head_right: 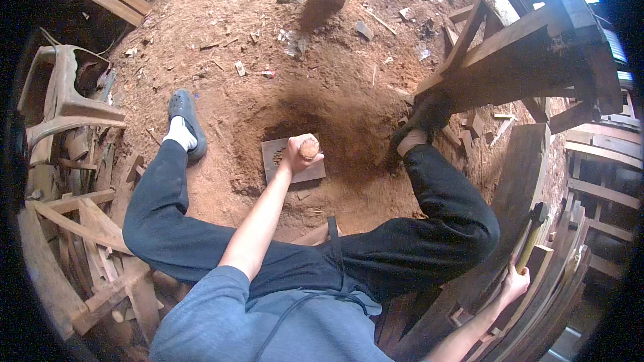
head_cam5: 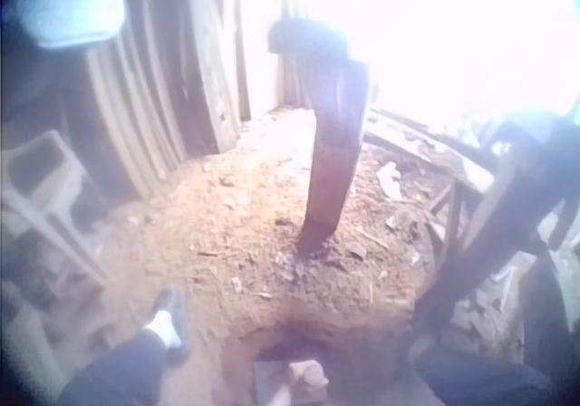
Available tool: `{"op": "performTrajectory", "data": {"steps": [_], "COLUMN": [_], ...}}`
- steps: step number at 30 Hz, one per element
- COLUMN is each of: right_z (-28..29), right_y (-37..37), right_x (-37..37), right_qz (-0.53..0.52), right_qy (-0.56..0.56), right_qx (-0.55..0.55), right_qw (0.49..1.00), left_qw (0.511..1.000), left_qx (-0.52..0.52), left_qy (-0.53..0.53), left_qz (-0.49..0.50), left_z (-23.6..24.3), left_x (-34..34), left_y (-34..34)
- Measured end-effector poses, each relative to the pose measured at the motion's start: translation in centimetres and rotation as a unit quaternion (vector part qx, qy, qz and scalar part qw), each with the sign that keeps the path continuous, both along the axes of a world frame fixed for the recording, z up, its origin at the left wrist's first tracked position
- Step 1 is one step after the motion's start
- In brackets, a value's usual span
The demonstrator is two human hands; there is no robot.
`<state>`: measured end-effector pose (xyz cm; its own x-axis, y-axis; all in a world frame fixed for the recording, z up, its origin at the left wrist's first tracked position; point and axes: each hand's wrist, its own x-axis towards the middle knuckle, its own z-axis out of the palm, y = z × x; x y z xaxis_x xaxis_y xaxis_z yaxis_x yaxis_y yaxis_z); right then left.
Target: The person sits on the ground and repeatedly strikes a small metal object with a hammer. The metal piece is held in place on a flat surface while the person uses the hammer to pound it.
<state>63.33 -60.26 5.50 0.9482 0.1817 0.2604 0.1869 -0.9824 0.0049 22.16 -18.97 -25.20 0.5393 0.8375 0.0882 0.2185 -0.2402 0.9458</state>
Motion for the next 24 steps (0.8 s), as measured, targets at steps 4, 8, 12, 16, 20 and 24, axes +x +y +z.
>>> {"op": "performTrajectory", "data": {"steps": [4,8,12,16,20,24], "right_z": [-0.4,-0.6,-0.5,-0.8,-1.1,-1.3], "right_y": [-0.1,0.2,0.6,0.2,-0.5,-0.8], "right_x": [0.6,1.0,1.0,0.9,1.6,2.1], "right_qz": [0.012,0.017,-0.015,-0.031,-0.010,-0.019], "right_qy": [0.008,0.025,0.077,0.086,0.072,0.088], "right_qx": [-0.001,-0.001,0.007,0.001,-0.031,-0.026], "right_qw": [1.000,1.000,0.997,0.996,0.997,0.996], "left_qw": [1.000,0.999,0.999,1.000,0.999,0.999], "left_qx": [-0.005,-0.024,-0.031,-0.024,-0.024,-0.026], "left_qy": [0.015,0.025,0.024,0.006,0.024,0.023], "left_qz": [-0.002,-0.002,-0.003,0.001,0.021,0.017], "left_z": [-0.1,-0.1,0.1,0.2,0.1,0.3], "left_x": [-0.2,-0.2,0.1,0.3,0.2,0.0], "left_y": [-0.3,0.0,0.3,0.2,-0.5,-0.7]}}
